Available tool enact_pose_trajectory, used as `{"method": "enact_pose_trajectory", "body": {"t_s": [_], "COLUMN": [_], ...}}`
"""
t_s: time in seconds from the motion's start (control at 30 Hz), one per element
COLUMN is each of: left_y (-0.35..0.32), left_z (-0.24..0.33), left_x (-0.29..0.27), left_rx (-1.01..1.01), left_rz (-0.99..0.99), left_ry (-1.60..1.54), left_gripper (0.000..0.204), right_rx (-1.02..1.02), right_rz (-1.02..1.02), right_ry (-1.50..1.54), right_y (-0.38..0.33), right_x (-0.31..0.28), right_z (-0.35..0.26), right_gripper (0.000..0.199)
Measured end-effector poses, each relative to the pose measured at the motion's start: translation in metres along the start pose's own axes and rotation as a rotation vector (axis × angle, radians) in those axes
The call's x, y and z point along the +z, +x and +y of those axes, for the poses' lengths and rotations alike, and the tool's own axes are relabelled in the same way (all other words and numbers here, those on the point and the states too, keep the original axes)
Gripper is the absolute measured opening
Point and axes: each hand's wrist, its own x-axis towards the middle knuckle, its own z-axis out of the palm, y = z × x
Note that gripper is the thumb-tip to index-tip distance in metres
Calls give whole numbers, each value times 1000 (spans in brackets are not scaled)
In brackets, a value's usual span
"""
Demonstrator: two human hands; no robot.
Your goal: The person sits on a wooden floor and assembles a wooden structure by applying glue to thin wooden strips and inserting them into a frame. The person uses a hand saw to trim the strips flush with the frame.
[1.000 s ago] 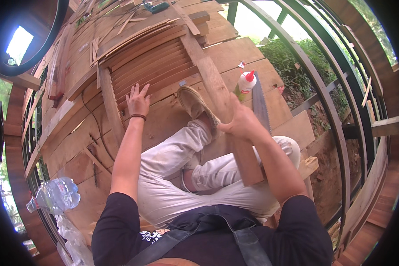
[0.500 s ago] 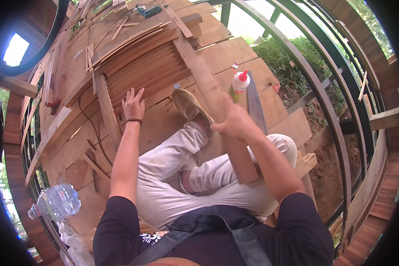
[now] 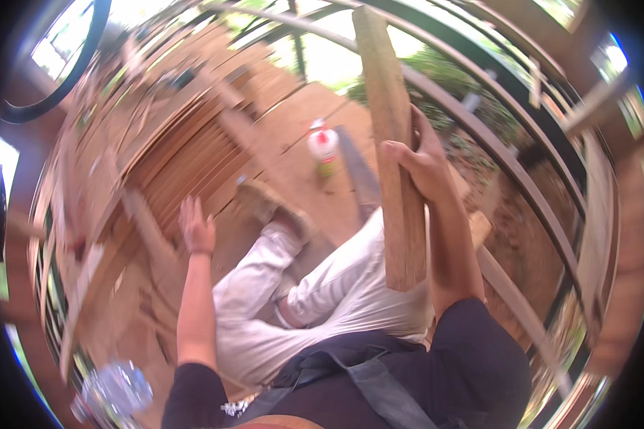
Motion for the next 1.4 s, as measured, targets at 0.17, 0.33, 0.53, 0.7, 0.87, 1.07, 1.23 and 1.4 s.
{"method": "enact_pose_trajectory", "body": {"t_s": [0.17, 0.33, 0.53, 0.7, 0.87, 1.07, 1.23, 1.4], "left_y": [-31, -49, -54, -62, -64, -64, -71, -72], "left_z": [31, 21, 17, 10, 42, 48, 51, 55], "left_x": [9, 53, 35, 31, 1, -14, -1, -7], "left_rx": [117, 239, -209, -270, -269, -329, -352, -306], "left_rz": [-183, -348, -477, -535, -462, -477, -509, -521], "left_ry": [-412, -381, -636, -708, -675, -575, -625, -524], "left_gripper": [30, 29, 29, 27, 25, 30, 30, 32], "right_rx": [-17, 431, 499, 521, 0, 657, 796, 802], "right_rz": [219, 80, -107, -195, 179, -3, -81, -73], "right_ry": [-635, -881, -913, -1162, -1017, -286, -437, -401], "right_y": [-18, -75, -115, -93, -99, -130, -141, -124], "right_x": [-109, -140, -137, -135, -95, -63, -61, -51], "right_z": [43, 132, 234, 262, 270, 314, 330, 332], "right_gripper": [116, 116, 108, 87, 39, 37, 35, 33]}}
